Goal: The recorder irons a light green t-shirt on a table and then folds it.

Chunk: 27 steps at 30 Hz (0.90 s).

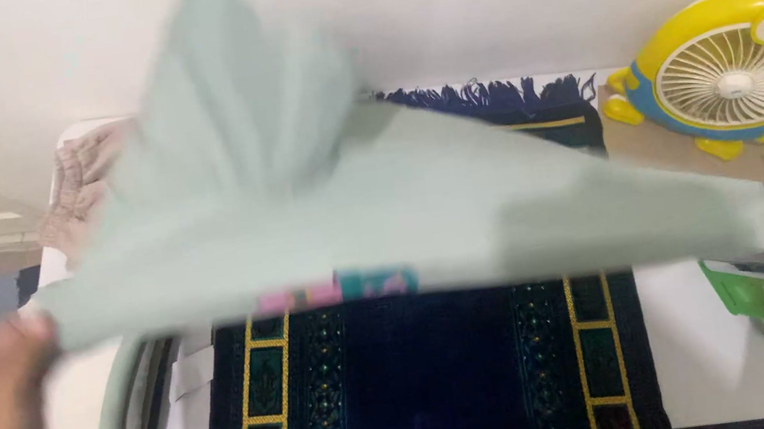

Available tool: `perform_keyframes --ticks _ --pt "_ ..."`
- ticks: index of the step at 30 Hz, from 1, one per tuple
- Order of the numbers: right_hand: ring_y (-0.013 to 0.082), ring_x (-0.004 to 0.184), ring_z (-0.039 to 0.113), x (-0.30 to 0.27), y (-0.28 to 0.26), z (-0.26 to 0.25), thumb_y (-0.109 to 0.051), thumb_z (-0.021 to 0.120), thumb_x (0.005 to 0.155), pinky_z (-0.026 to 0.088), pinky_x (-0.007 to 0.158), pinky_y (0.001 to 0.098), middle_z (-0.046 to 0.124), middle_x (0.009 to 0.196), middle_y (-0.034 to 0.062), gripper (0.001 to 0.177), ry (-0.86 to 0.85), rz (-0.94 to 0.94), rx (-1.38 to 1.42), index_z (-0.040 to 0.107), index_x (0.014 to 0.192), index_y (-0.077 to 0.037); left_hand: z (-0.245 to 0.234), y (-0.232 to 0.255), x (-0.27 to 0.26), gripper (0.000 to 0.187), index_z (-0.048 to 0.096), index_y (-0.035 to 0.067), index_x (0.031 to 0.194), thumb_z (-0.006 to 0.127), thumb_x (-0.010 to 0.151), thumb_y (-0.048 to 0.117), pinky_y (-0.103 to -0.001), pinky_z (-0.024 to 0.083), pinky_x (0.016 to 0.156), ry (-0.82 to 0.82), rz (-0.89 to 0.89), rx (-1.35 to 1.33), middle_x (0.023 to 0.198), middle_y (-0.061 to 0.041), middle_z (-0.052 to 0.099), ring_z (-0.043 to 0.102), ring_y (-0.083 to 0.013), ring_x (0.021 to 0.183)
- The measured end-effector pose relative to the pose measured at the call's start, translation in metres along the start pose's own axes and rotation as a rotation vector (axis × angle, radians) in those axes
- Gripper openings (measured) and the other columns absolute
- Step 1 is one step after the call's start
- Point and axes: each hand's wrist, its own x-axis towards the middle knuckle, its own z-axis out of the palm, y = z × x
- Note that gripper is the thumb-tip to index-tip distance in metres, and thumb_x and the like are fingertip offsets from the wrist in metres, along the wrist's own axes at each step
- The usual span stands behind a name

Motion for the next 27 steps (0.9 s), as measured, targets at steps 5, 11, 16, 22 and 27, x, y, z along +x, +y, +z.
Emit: perform_keyframes --ticks 5,11,16,22,27 --pt "0.0190 0.100 0.052 -0.047 0.219 0.004 -0.032 0.049 0.121 0.044 0.090 0.0378 0.056 0.107 0.0081 0.025 0.013 0.012 -0.086 0.056 0.126 -0.008 0.000 -0.198 -0.060 0.044 0.071 -0.001 0.104 0.072 0.100 0.042 -0.049 0.050 0.092 -0.011 -0.295 0.443 0.088 -0.020 0.069 0.062 -0.0322 0.096" --pt "0.0401 0.100 0.068 -0.079 0.189 0.049 -0.021 0.048 0.110 0.064 0.078 0.0530 0.067 0.117 0.0322 0.037 -0.178 0.597 -0.447 0.061 0.145 -0.020 0.037 -0.204 -0.074 0.035 0.069 -0.008 0.111 0.070 0.098 0.025 -0.052 0.066 0.068 0.058 -0.534 0.365 0.103 -0.031 0.068 0.072 -0.0313 0.088" --pt "0.0350 0.110 0.070 0.109 0.228 0.057 -0.031 0.066 0.090 0.053 0.099 0.0502 0.067 0.133 0.0183 0.060 -0.462 -0.005 -1.097 0.052 0.147 -0.022 0.062 -0.134 0.022 0.038 0.081 -0.002 0.092 0.065 0.102 0.031 -0.040 0.054 0.076 -0.149 0.021 0.712 0.083 -0.018 0.078 0.073 -0.0264 0.078" --pt "0.0346 0.116 0.067 0.196 -0.035 0.106 -0.005 0.051 0.113 0.052 0.102 0.0455 0.058 0.148 0.0285 0.050 0.230 -0.685 -0.348 0.036 0.161 -0.002 0.085 0.020 0.128 0.023 0.066 -0.004 0.097 0.065 0.095 0.019 -0.039 0.056 0.078 -0.036 0.352 0.339 0.096 -0.014 0.063 0.063 -0.0238 0.085" --pt "0.0144 0.095 0.065 0.174 -0.091 0.072 -0.014 0.044 0.116 0.054 0.088 0.0313 0.065 0.113 0.0074 0.029 0.104 -0.643 0.198 0.044 0.142 -0.002 0.066 0.109 0.055 0.029 0.065 0.003 0.112 0.056 0.111 0.030 -0.041 0.059 0.101 0.043 0.451 -0.030 0.104 -0.008 0.066 0.069 -0.0217 0.102"
